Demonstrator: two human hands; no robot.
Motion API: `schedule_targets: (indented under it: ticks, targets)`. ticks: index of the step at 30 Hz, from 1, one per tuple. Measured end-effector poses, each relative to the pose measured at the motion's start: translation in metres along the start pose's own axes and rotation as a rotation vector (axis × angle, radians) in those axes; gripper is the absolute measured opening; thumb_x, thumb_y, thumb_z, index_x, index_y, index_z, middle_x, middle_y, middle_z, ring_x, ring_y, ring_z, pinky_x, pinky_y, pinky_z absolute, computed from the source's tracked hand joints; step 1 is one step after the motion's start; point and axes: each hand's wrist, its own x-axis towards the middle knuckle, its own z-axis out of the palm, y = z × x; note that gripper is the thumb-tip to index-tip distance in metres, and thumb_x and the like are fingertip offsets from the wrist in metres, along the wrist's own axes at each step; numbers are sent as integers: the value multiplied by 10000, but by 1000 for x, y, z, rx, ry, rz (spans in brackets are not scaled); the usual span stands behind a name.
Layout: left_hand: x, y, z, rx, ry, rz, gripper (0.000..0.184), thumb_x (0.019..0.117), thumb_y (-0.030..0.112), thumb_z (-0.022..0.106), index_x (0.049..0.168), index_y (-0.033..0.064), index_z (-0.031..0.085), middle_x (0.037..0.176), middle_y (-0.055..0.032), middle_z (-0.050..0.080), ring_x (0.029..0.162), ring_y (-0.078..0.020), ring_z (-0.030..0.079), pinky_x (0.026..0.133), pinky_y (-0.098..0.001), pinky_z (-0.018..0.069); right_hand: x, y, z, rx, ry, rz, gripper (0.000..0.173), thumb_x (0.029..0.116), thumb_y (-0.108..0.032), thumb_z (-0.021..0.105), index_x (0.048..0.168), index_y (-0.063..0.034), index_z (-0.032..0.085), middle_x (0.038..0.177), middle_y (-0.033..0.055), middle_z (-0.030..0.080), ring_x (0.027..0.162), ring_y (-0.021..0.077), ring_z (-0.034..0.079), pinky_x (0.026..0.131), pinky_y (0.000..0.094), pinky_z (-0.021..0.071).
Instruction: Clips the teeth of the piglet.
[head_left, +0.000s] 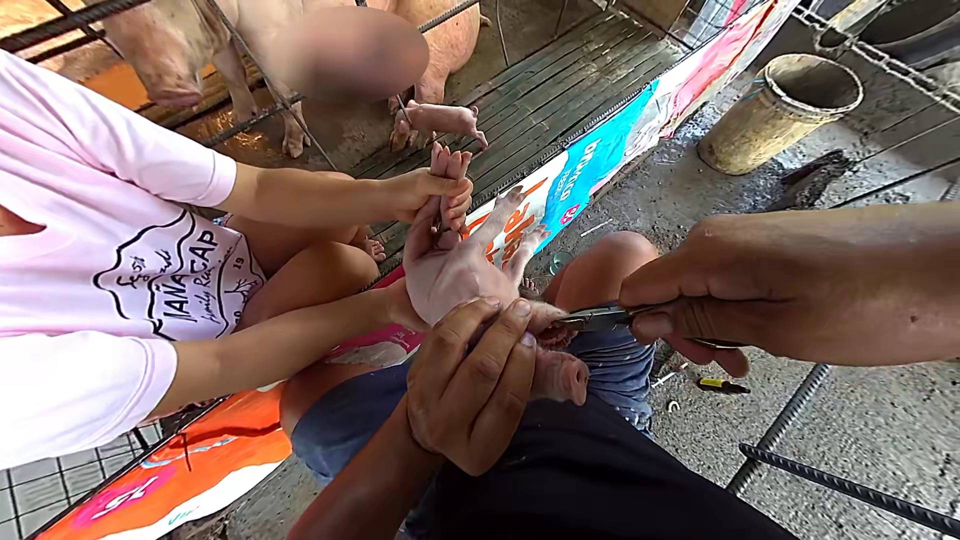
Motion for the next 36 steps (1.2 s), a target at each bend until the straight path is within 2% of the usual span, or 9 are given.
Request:
schedule_targets:
  ticks: [8,14,26,36]
  targets:
    - [-2,1,0,-7,4,6,369,924,264,745,1129,-26,644,1086,-178,718,1077,-324,674,1004,-443,524,0,-17,-4,-170,26,1,255,1060,-289,546,855,-196,664,609,-84,630,482,0,591,403,170,482]
    - [-1,0,-2,-11,-10,18,355,937,259,732,1126,-26,638,1087,-177,716,1073,-322,673,1011,-440,516,3,-22,-3,-190,8,27,234,1062,-274,544,877,-193,662,602,-82,623,476,-1,584,406,167,474]
    - [-2,1,-3,-12,-21,13,333,945,242,722,1132,-18,633,1111,-177,710,1092,-323,667,1021,-439,515,5,-21,-5,-101,-48,96,293,1084,-320,504,881,-183,665,602,-63,618,465,14,575,403,170,467]
    - [-2,2,-1,0,-5,19,336,937,237,728,1129,-25,640,1098,-179,713,1083,-325,670,1018,-439,515,4,-23,-3,-73,-27,133,268,1081,-273,518,883,-176,669,629,-63,643,491,21,602,414,181,488]
